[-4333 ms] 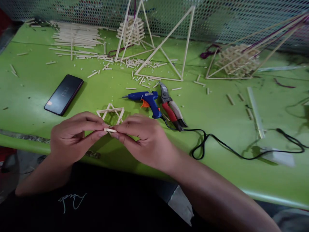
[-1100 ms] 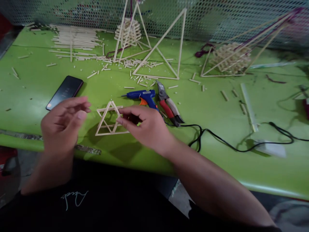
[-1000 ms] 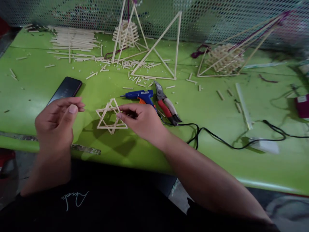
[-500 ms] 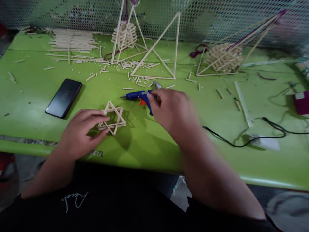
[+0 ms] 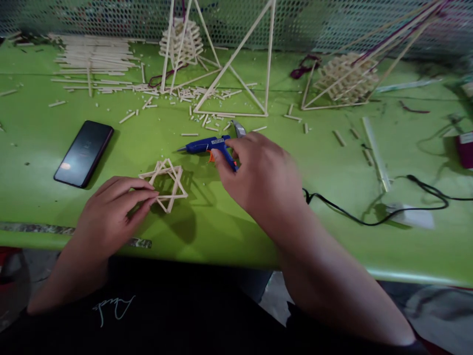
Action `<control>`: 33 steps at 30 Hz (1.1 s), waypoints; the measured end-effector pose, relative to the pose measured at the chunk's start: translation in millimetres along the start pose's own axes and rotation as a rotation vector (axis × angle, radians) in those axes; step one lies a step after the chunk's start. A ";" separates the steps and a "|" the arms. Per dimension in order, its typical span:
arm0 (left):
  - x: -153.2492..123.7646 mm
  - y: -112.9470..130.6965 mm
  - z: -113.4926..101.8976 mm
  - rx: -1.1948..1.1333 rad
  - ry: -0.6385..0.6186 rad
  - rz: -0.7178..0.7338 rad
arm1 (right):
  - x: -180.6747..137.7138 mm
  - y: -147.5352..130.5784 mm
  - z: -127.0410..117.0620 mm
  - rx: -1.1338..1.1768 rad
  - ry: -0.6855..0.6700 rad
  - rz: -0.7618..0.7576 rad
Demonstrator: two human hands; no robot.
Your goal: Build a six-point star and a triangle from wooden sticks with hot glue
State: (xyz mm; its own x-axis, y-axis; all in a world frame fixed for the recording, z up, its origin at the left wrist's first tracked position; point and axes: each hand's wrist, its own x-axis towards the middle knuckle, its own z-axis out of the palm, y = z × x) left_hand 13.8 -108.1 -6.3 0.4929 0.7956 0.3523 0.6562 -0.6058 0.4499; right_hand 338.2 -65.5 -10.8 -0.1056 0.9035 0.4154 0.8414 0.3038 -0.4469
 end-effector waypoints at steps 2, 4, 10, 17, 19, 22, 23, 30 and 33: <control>-0.1 4.9 -2.8 -0.097 0.112 -0.051 | 2.4 -11.2 -4.9 0.122 -0.006 -0.030; -1.9 8.7 -5.1 -0.252 0.240 -0.137 | 4.2 -21.0 -8.4 0.238 -0.029 -0.068; -9.3 1.2 -5.4 -0.653 0.244 -0.413 | 1.4 -36.9 -12.8 0.552 -0.134 -0.068; -3.1 -0.7 -3.5 -0.749 0.155 -0.456 | -1.9 -40.6 -14.9 0.781 -0.364 0.042; -0.4 1.8 -4.5 -0.756 0.155 -0.478 | -2.8 -42.3 -15.3 0.817 -0.396 0.051; 2.7 3.9 -6.2 -0.768 0.164 -0.474 | -4.5 -44.2 -14.7 0.843 -0.403 0.055; 3.3 4.2 -6.6 -0.769 0.160 -0.466 | -5.0 -44.6 -14.1 0.838 -0.396 0.057; 3.8 9.2 -5.2 -0.693 0.161 -0.443 | -6.7 -46.7 -10.2 0.689 -0.286 -0.010; 3.9 13.7 -2.9 -0.663 0.192 -0.380 | -7.6 -46.6 -8.6 0.633 -0.248 -0.083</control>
State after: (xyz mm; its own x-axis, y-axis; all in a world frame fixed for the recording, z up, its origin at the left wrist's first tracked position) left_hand 23.1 -113.3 3.6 0.1566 0.9702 0.1848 0.2529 -0.2202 0.9421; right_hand 304.3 -89.1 13.6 -0.3377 0.8893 0.3084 0.3616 0.4250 -0.8298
